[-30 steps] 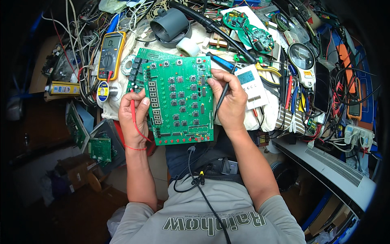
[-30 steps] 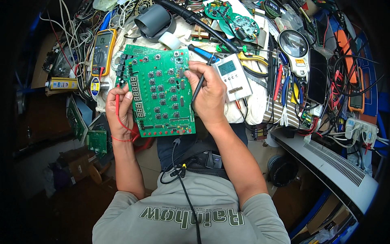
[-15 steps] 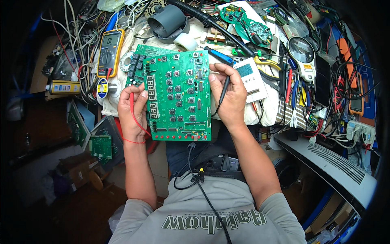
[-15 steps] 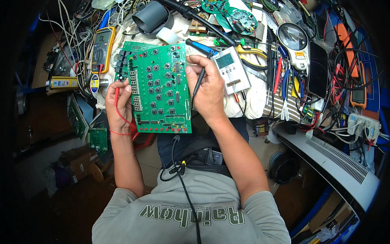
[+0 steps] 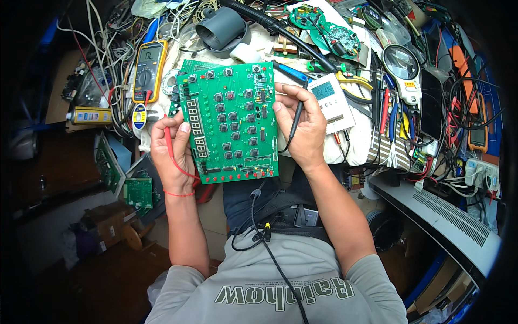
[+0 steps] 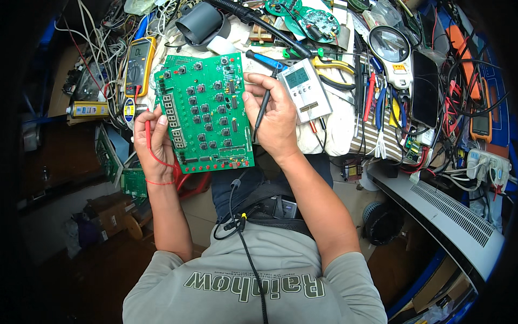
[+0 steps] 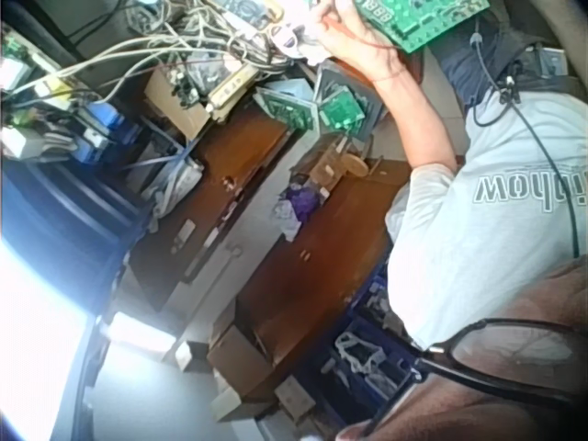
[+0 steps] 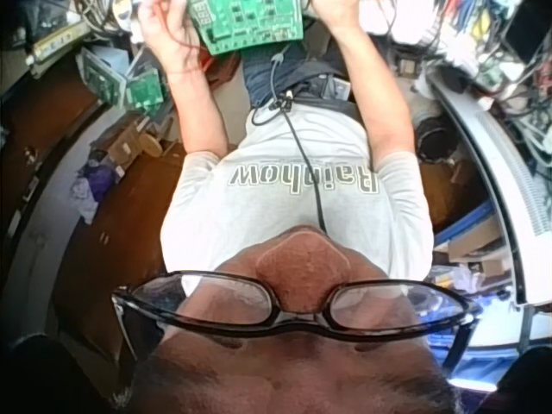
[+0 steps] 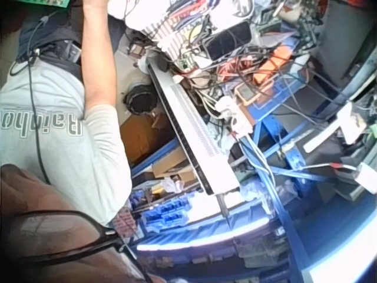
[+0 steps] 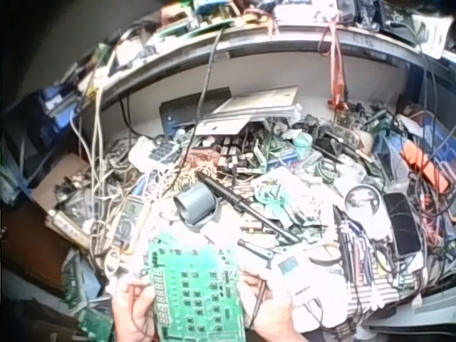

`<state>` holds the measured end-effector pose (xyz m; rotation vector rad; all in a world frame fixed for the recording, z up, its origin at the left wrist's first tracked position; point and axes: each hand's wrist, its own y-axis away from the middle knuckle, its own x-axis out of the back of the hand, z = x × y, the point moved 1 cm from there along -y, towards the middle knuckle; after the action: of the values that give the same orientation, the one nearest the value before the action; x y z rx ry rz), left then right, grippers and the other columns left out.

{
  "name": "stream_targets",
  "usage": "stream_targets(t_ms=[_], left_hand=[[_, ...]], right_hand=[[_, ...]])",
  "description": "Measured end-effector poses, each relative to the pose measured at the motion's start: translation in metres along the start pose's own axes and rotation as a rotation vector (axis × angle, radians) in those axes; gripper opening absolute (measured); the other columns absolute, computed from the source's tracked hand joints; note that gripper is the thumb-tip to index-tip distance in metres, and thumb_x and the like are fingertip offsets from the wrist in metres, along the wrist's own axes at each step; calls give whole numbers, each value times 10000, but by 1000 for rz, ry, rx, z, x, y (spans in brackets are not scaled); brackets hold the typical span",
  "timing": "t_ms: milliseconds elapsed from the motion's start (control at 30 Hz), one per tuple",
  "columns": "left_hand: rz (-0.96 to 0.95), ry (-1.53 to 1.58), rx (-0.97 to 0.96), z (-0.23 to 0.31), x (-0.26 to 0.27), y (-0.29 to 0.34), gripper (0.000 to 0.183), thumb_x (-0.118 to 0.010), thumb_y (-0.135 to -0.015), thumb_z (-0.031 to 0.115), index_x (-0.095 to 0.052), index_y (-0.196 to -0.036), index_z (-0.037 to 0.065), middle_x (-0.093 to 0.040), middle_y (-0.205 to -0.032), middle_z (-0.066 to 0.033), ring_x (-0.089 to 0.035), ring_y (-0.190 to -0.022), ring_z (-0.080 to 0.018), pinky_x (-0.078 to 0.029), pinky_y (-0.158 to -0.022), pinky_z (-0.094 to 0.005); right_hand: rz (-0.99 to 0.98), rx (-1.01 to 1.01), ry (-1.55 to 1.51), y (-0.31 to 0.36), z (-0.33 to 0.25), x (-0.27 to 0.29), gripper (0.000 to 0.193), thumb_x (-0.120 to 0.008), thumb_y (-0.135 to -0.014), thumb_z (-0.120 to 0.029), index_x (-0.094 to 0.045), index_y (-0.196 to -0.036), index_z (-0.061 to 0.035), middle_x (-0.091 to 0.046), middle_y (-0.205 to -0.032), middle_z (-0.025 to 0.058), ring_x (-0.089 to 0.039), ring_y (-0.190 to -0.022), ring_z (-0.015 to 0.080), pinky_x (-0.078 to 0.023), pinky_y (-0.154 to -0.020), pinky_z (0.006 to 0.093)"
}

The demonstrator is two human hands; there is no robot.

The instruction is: The person tests a green circuit board with a multimeter, flips it over to inspect the solder side, uses a magnifying lamp to examine specific areas, and then solders a point on the board with a soldering iron and solder wire.

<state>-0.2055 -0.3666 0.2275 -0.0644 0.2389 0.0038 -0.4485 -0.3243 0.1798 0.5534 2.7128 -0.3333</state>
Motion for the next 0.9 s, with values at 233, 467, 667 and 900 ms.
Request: stream_targets(t_ms=[233,467,667,900], left_hand=[[-7,-1,-62,14,-6,7,240,-641,-993,-96,-567,-1188,21,-701,-1240,-148,-687,-1110,-164,-570,-983,-287],[-44,14,-35,6,4,5,254,-631,-993,-103,-569,-1197,35,-695,-1264,-154,-684,-1129,-176,-584,-989,-303],[-49,-43,43,-9,15,-13,255,-623,-996,-96,-568,-1202,43,-689,-1277,-145,-670,-1155,-176,-551,-1018,-306],[-54,0,96,-24,24,-18,267,-644,-993,-78,-570,-1218,45,-689,-1285,-150,-664,-1177,-184,-551,-1031,-315]], right_hand=[[-62,3,21,2,-1,3,370,-655,-990,72,-560,-1345,33,-651,-1376,177,-682,-1200,215,-575,-1013,323],[-81,27,223,6,-3,2,369,-662,-996,29,-579,-1356,17,-684,-1303,173,-701,-1175,237,-575,-988,338],[-300,213,1024,14,-41,19,520,-677,-935,-48,-534,-1434,-31,-610,-985,181,-689,-849,370,-582,-744,476],[-320,354,1428,10,-86,40,598,-630,-890,-1,-531,-1477,-55,-645,-1101,154,-715,-925,302,-608,-713,399]])
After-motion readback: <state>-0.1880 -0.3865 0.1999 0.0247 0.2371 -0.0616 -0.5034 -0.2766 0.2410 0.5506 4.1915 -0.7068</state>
